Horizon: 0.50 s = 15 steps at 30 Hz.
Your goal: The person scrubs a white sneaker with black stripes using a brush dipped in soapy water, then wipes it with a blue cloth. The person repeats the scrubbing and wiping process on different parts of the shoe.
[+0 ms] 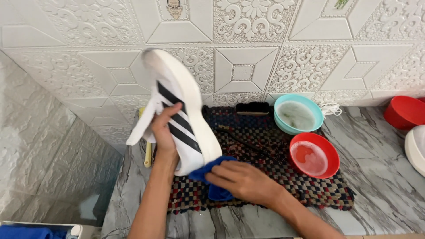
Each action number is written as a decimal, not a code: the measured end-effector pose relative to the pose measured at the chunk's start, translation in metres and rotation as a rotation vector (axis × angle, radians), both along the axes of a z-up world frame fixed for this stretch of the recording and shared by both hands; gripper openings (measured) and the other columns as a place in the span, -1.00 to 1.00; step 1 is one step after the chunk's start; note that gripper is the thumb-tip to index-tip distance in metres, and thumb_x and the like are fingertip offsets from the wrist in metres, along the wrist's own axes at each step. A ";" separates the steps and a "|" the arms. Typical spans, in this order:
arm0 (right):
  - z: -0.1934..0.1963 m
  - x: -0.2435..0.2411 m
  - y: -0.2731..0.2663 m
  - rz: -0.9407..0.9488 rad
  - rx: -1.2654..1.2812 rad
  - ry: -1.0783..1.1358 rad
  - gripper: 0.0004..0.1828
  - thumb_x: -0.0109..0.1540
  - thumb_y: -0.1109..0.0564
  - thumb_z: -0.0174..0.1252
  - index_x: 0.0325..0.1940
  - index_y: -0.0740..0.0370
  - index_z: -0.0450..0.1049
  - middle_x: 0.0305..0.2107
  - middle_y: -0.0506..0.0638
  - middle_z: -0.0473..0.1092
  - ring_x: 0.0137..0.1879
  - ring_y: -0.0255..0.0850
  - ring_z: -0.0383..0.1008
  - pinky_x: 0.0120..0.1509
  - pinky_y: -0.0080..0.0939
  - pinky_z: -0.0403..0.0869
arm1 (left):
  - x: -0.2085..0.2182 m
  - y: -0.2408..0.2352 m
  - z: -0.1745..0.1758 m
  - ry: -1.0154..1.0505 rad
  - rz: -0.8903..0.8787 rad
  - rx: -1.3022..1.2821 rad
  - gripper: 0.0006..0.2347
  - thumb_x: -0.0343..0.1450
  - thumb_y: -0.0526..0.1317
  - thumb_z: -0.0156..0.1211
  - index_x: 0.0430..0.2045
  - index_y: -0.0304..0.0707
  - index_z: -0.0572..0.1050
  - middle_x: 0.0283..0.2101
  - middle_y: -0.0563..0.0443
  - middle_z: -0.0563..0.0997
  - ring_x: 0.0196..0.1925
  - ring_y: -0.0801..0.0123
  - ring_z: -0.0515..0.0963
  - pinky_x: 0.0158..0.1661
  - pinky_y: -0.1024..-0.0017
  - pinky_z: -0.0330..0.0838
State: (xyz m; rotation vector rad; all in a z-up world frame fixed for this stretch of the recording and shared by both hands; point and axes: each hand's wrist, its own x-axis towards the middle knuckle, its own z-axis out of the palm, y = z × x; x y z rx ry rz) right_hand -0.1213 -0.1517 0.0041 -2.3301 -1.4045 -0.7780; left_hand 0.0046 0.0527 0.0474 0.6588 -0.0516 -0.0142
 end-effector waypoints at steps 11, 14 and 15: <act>0.054 -0.003 -0.023 -0.124 0.211 0.165 -0.81 0.31 0.12 0.02 -0.26 0.12 0.56 -0.37 -0.09 0.53 -0.34 -0.14 0.48 -0.25 -0.14 0.32 | 0.018 0.027 -0.004 -0.006 0.230 -0.099 -0.80 0.29 -0.33 0.36 -0.23 -0.33 0.64 -0.20 -0.03 0.71 -0.18 0.27 0.68 -0.14 0.45 0.58; 0.093 -0.030 -0.010 0.039 0.268 0.198 -0.74 0.41 0.07 -0.03 -0.18 0.26 0.50 -0.33 0.07 0.54 -0.31 -0.02 0.54 -0.23 -0.04 0.42 | 0.018 0.021 -0.009 0.026 0.159 -0.121 -0.73 0.27 -0.36 0.37 -0.16 -0.36 0.65 -0.16 -0.06 0.72 -0.15 0.21 0.69 -0.08 0.43 0.59; 0.112 -0.046 -0.002 0.038 0.270 0.205 -0.74 0.41 0.07 -0.03 -0.18 0.26 0.50 -0.33 0.07 0.54 -0.31 -0.02 0.54 -0.23 -0.04 0.42 | 0.012 0.019 -0.003 0.033 0.158 -0.119 -0.73 0.27 -0.36 0.37 -0.16 -0.36 0.65 -0.16 -0.06 0.72 -0.15 0.21 0.69 -0.08 0.43 0.59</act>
